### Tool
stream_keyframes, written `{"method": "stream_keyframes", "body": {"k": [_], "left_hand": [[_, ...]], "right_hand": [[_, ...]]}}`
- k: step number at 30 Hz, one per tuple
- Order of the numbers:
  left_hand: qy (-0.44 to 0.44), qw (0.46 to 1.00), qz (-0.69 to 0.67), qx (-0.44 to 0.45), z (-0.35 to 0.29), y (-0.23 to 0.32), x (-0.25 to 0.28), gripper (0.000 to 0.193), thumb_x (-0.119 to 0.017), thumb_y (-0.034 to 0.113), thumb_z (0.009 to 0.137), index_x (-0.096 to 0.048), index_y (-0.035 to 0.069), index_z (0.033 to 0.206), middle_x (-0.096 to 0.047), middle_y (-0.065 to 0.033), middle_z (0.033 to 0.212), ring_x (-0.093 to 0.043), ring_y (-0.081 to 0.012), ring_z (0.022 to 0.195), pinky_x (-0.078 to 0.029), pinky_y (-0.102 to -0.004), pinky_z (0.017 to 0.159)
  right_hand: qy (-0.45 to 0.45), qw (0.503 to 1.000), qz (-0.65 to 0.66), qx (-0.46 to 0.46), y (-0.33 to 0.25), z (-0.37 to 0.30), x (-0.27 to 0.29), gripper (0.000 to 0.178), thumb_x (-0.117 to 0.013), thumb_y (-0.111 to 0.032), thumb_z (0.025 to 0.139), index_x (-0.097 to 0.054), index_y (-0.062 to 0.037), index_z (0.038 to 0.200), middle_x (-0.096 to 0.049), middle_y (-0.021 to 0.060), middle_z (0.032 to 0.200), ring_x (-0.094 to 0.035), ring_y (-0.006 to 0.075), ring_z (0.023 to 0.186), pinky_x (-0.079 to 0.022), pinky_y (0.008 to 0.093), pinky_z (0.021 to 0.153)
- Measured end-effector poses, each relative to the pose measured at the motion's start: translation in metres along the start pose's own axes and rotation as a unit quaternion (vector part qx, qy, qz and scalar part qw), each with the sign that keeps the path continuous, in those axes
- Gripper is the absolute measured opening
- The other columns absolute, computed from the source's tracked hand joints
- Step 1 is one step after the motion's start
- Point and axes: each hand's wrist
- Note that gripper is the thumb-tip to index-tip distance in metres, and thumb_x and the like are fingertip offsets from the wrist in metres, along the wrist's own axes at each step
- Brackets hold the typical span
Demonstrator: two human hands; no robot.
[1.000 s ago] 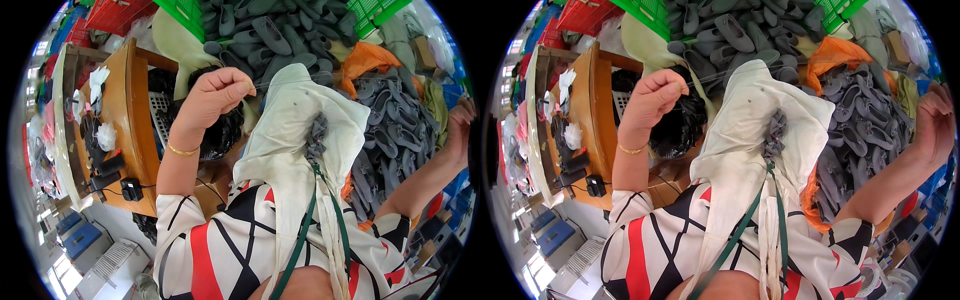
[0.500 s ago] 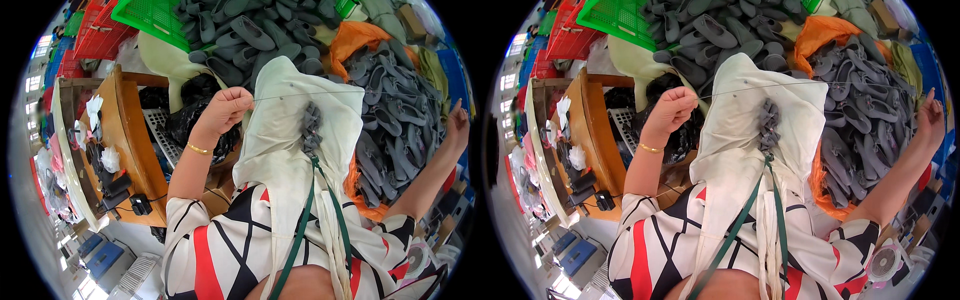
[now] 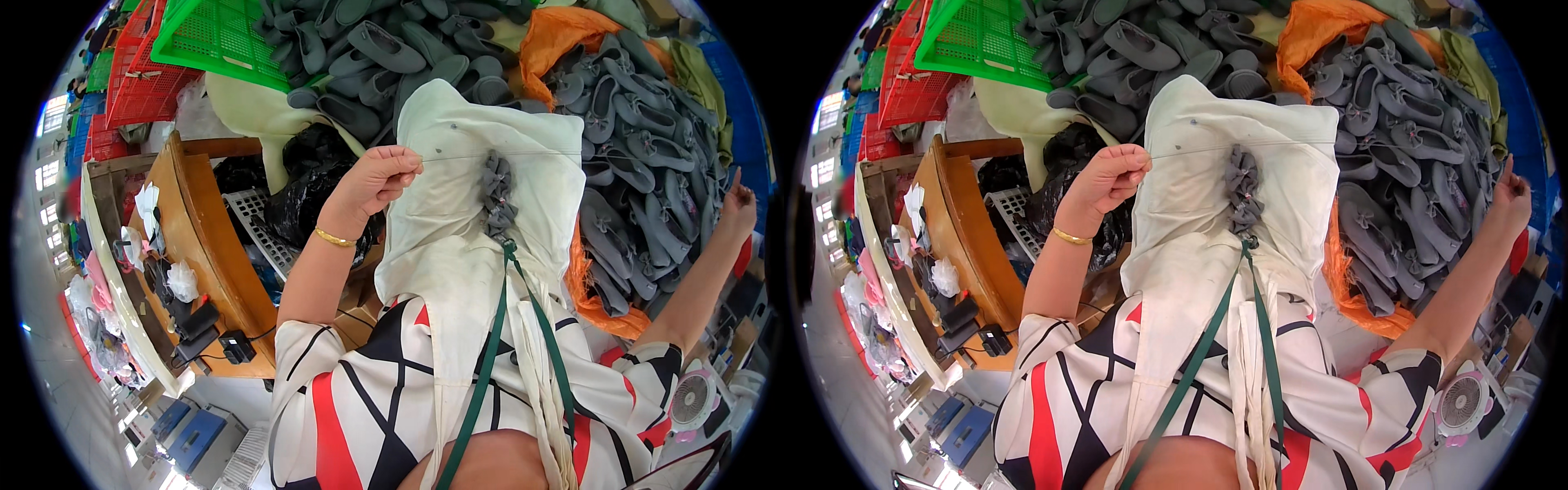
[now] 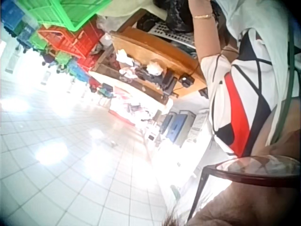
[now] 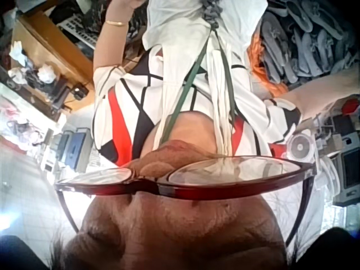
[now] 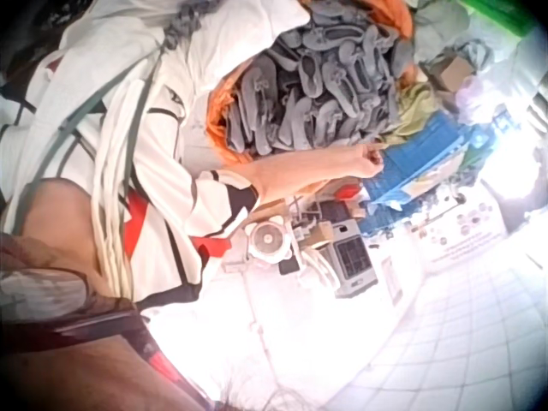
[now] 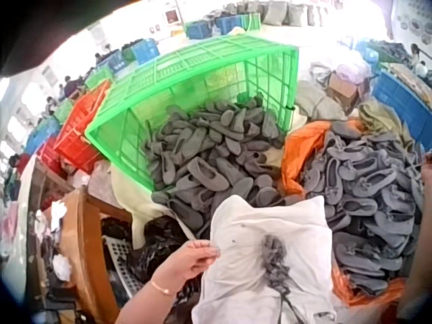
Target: The person is sewing a grey slipper using a needle and thread. They are seated with a white cloth on their lap, picking up slippers from a nearby pile and stitching them by hand. The person handles the slippers one at a time, pulling the thread through the material repeatedly.
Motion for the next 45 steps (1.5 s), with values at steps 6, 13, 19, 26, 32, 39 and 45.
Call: {"method": "stream_keyframes", "body": {"k": [6, 13, 19, 26, 32, 39, 45], "left_hand": [[0.026, 0.999, 0.021, 0.042, 0.011, -0.012, 0.004, 0.013, -0.064, 0.012, 0.094, -0.064, 0.001, 0.087, -0.057, 0.0024, 0.067, -0.03, 0.0008, 0.044, -0.023, -0.0154, 0.038], [0.101, 0.976, 0.193, -0.004, 0.01, -0.019, -0.021, 0.012, -0.068, 0.015, 0.09, -0.068, 0.004, 0.084, -0.062, 0.0014, 0.071, -0.047, -0.0028, 0.057, -0.033, -0.0182, 0.052], [0.106, 0.791, 0.509, -0.322, 0.024, -0.036, -0.027, 0.013, -0.07, 0.016, 0.09, -0.07, 0.003, 0.089, -0.068, 0.0008, 0.089, -0.058, -0.0104, 0.082, -0.045, -0.0244, 0.076], [0.062, 0.959, 0.237, -0.143, 0.015, -0.036, -0.036, 0.013, -0.068, 0.013, 0.092, -0.071, 0.0, 0.091, -0.071, -0.0043, 0.088, -0.062, -0.0114, 0.084, -0.048, -0.0262, 0.083], [0.024, 0.987, 0.124, -0.096, 0.009, -0.044, -0.04, 0.014, -0.066, 0.012, 0.093, -0.07, -0.001, 0.094, -0.071, -0.0073, 0.085, -0.067, -0.0157, 0.083, -0.052, -0.0295, 0.083], [0.046, 0.999, 0.007, 0.001, 0.009, -0.051, -0.022, 0.016, -0.064, 0.014, 0.094, -0.07, -0.002, 0.094, -0.071, -0.0109, 0.086, -0.07, -0.0207, 0.079, -0.057, -0.035, 0.079], [0.022, 0.998, -0.039, 0.043, 0.015, -0.054, -0.011, 0.021, -0.063, 0.017, 0.095, -0.07, -0.002, 0.093, -0.072, -0.0131, 0.088, -0.071, -0.0228, 0.083, -0.059, -0.0374, 0.08]], "right_hand": [[0.083, 0.994, -0.065, 0.019, 0.008, -0.013, 0.042, 0.029, -0.035, -0.005, 0.103, -0.044, 0.001, 0.076, -0.045, 0.0122, 0.072, -0.048, 0.0218, 0.066, -0.047, 0.0616, 0.104], [-0.074, 0.97, -0.229, -0.022, 0.069, -0.193, -0.053, 0.006, -0.057, -0.003, 0.093, -0.058, -0.0004, 0.088, -0.063, 0.0096, 0.082, -0.066, 0.0201, 0.074, -0.06, 0.0414, 0.084], [-0.394, 0.738, -0.507, -0.208, 0.147, -0.368, -0.05, 0.014, -0.065, -0.014, 0.093, -0.066, -0.006, 0.105, -0.065, 0.003, 0.092, -0.062, 0.0108, 0.076, -0.05, 0.0256, 0.066], [-0.519, 0.639, -0.565, -0.052, 0.154, -0.418, -0.132, 0.024, -0.068, -0.012, 0.087, -0.067, -0.0061, 0.111, -0.063, 0.0092, 0.089, -0.061, 0.0196, 0.071, -0.05, 0.0297, 0.065], [-0.614, 0.615, -0.442, -0.222, 0.201, -0.469, -0.184, 0.016, -0.068, -0.013, 0.087, -0.068, -0.0033, 0.1, -0.065, 0.009, 0.083, -0.061, 0.0199, 0.07, -0.048, 0.0308, 0.065], [-0.589, 0.664, -0.378, -0.261, 0.243, -0.48, -0.179, 0.011, -0.067, -0.011, 0.088, -0.064, -0.0003, 0.088, -0.063, 0.0065, 0.073, -0.052, 0.0132, 0.066, -0.047, 0.0288, 0.065], [-0.557, 0.658, -0.419, -0.285, 0.259, -0.483, -0.176, 0.011, -0.067, -0.011, 0.091, -0.063, -0.0009, 0.089, -0.055, -0.004, 0.074, -0.046, 0.0055, 0.069, -0.043, 0.0232, 0.063]]}}
Point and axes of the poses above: each hand's wrist, its own z-axis towards the middle knuckle, its own x-axis out of the back of the hand, y = z × x
